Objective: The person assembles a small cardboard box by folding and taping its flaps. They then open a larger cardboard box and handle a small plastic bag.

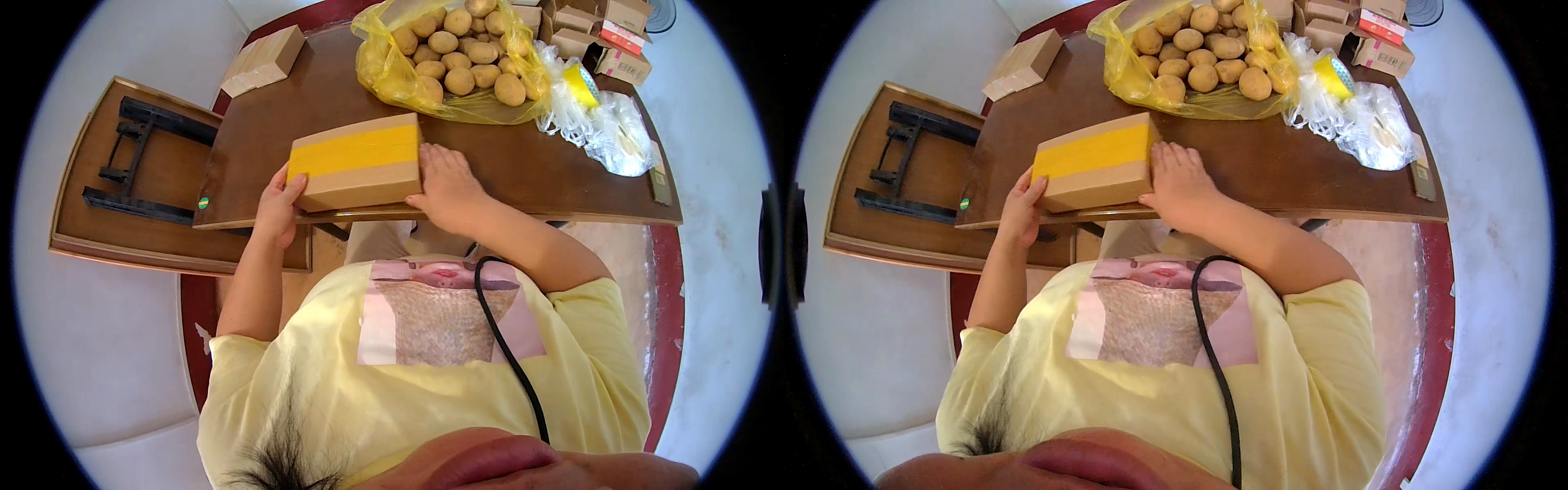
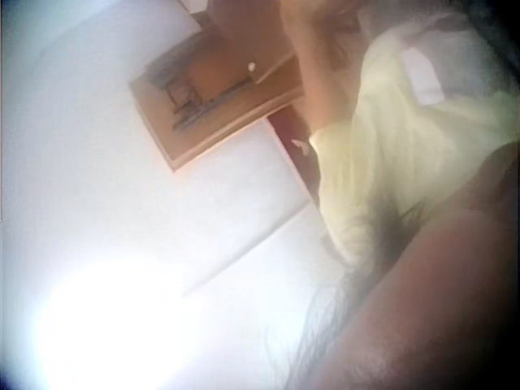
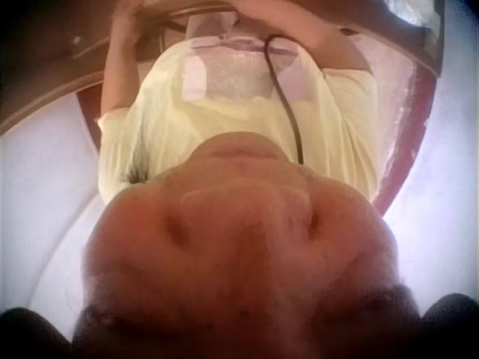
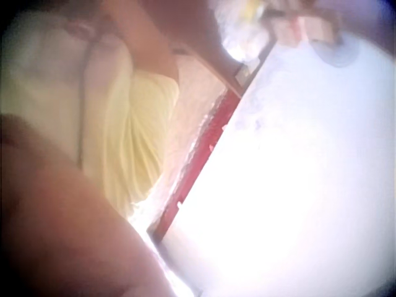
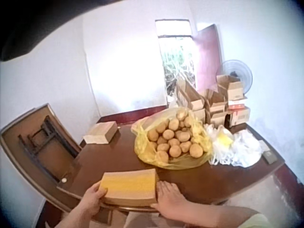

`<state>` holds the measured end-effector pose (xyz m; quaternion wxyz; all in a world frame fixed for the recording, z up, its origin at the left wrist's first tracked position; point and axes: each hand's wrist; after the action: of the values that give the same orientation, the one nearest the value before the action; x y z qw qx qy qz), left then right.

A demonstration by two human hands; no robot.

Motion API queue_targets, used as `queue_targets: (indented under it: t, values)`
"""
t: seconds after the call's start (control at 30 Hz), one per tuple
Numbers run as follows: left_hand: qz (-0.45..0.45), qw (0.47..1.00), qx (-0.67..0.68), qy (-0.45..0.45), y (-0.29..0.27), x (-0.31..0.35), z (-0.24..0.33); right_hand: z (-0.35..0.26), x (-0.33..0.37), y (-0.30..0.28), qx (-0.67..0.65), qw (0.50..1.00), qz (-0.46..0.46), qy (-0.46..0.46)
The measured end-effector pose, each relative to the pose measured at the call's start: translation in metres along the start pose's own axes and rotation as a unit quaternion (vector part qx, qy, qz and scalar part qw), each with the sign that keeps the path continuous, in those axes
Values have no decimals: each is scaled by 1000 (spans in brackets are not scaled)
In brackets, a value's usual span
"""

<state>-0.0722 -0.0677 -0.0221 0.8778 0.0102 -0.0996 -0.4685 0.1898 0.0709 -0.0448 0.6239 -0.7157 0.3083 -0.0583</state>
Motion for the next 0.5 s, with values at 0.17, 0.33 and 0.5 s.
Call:
queue_targets:
  t: [0.17, 0.33, 0.5]
  values:
    - [-122, 987, 99, -40, 62, 4, -3, 19, 39, -77, -112, 990, -10, 88]
    - [-235, 945, 191, -120, 113, -12, -19, 29, 59, -125, -30, 993, 103, 55]
    - [-242, 953, -90, -157, 115, -35, -2, 29, 44, -136, 23, 992, 122, 38]
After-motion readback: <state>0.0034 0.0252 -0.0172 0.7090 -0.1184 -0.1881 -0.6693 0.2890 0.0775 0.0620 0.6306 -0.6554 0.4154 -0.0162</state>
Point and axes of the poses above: each hand's wrist, its own x-axis away from the middle knuckle, its own y-axis out of the palm, z = x × y, and after that the axes turned 2 degrees about x, right-handed
